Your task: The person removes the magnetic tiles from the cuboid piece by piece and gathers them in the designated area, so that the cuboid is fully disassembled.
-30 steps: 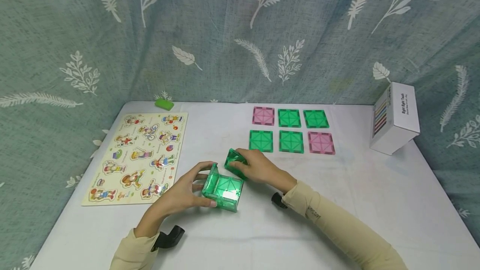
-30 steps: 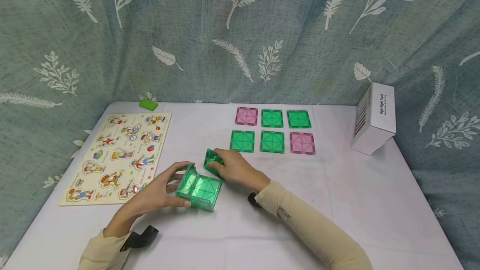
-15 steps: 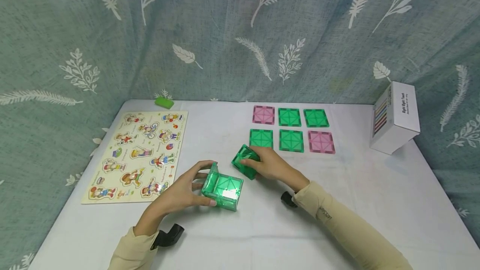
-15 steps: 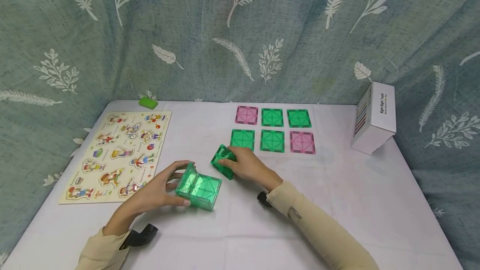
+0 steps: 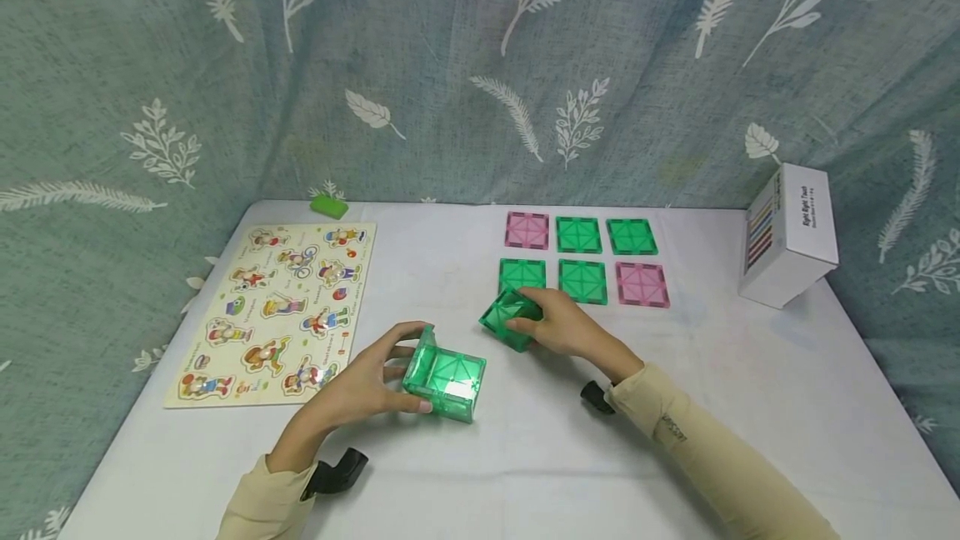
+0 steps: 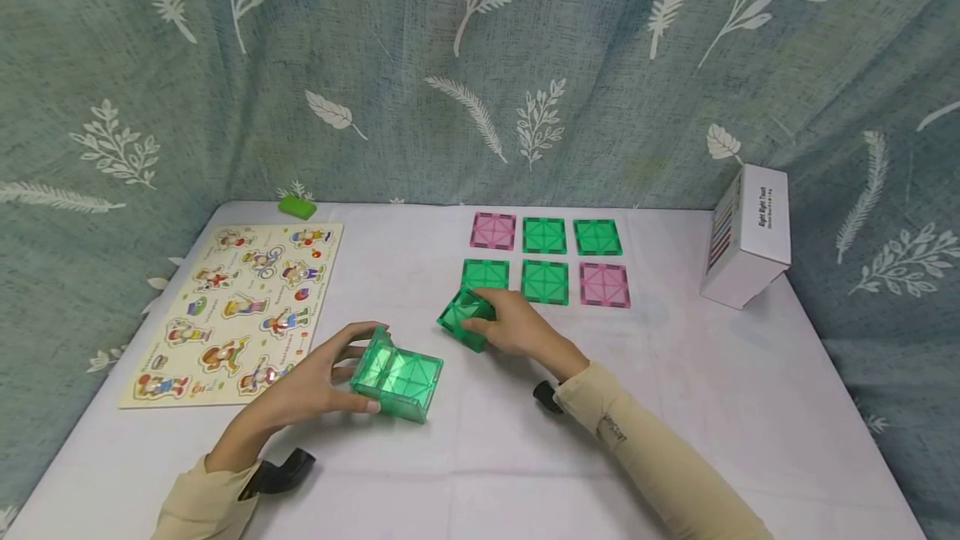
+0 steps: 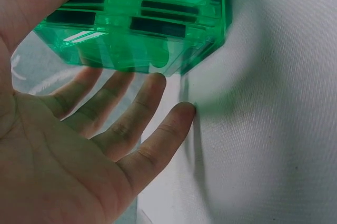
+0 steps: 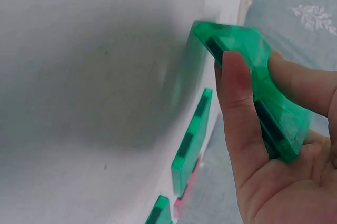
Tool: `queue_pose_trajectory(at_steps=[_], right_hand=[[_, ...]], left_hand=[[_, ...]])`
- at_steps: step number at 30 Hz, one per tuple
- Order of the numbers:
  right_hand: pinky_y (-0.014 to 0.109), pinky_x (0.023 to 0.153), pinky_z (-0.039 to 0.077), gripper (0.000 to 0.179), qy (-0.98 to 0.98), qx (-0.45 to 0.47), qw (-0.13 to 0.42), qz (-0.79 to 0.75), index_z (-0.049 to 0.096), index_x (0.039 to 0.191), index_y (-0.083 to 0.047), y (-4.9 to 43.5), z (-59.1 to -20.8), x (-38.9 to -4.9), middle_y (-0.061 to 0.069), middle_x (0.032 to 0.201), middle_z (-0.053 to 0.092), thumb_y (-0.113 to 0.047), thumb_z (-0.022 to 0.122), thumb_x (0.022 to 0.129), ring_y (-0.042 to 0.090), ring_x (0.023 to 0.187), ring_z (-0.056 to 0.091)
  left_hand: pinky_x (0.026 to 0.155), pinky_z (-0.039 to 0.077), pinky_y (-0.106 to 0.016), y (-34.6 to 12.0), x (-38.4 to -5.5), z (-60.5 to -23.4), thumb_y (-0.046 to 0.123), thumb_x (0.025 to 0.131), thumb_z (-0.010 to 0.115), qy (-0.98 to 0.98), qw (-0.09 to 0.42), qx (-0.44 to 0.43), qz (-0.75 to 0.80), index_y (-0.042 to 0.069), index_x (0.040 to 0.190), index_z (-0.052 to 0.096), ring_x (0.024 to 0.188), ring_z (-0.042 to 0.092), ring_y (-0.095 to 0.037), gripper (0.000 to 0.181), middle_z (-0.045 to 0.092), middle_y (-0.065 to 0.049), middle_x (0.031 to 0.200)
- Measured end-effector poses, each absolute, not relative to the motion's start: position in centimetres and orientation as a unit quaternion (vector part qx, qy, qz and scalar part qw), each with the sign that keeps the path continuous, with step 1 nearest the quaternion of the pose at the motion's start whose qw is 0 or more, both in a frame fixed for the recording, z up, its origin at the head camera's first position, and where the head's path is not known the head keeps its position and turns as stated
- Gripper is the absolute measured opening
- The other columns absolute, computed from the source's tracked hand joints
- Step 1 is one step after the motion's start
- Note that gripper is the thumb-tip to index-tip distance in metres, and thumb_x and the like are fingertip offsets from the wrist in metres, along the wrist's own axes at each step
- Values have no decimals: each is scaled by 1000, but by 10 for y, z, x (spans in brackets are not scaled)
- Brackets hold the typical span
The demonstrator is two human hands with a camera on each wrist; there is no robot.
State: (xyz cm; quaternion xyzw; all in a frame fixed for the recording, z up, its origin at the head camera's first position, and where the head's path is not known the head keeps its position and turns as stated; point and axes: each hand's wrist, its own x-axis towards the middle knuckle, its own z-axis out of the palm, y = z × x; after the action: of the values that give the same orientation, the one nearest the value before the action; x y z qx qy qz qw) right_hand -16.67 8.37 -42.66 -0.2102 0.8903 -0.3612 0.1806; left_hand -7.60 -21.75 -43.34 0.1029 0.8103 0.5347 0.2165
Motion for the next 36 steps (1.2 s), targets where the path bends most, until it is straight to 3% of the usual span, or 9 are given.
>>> queue_pose_trajectory(at_steps=[2, 12, 21, 29, 36], right_hand=[[55, 116, 40, 63, 890, -215, 178, -360, 45, 148, 1, 86, -427, -167, 19, 150, 51, -28, 68, 96, 35, 142, 47], [57, 110, 45, 54, 882, -235, 180, -366, 57, 140, -9, 95, -431, -169, 14, 143, 60, -24, 74, 92, 39, 134, 54], [56, 110, 46, 55, 883, -241, 181, -361, 60, 139, -15, 100, -431, -171, 12, 143, 60, -23, 78, 88, 35, 135, 53], [48, 92, 53, 50, 891, -231, 166, -355, 64, 131, -22, 97, -435, -172, 12, 129, 66, -24, 82, 84, 29, 118, 59], [53, 100, 51, 44, 888, -240, 158, -358, 64, 134, -19, 100, -436, -173, 13, 133, 65, -20, 74, 91, 33, 124, 59]], left_hand=[[103, 53, -52, -218, -76, -434, 19, 73, 90, 810, 217, 103, 534, 21, 153, 32, 135, 47, -54, 99, 37, -24, 155], [100, 55, -49, -219, -75, -434, 19, 73, 90, 806, 216, 106, 542, 20, 153, 32, 135, 46, -55, 99, 36, -24, 155], [100, 55, -48, -220, -76, -434, 18, 73, 90, 805, 210, 114, 544, 20, 152, 33, 135, 47, -54, 98, 38, -24, 154], [98, 56, -47, -221, -74, -437, 18, 73, 90, 802, 216, 110, 546, 19, 153, 32, 134, 47, -55, 99, 36, -23, 155], [97, 57, -47, -220, -75, -434, 17, 73, 90, 800, 217, 114, 547, 19, 153, 32, 133, 48, -54, 98, 38, -25, 153]])
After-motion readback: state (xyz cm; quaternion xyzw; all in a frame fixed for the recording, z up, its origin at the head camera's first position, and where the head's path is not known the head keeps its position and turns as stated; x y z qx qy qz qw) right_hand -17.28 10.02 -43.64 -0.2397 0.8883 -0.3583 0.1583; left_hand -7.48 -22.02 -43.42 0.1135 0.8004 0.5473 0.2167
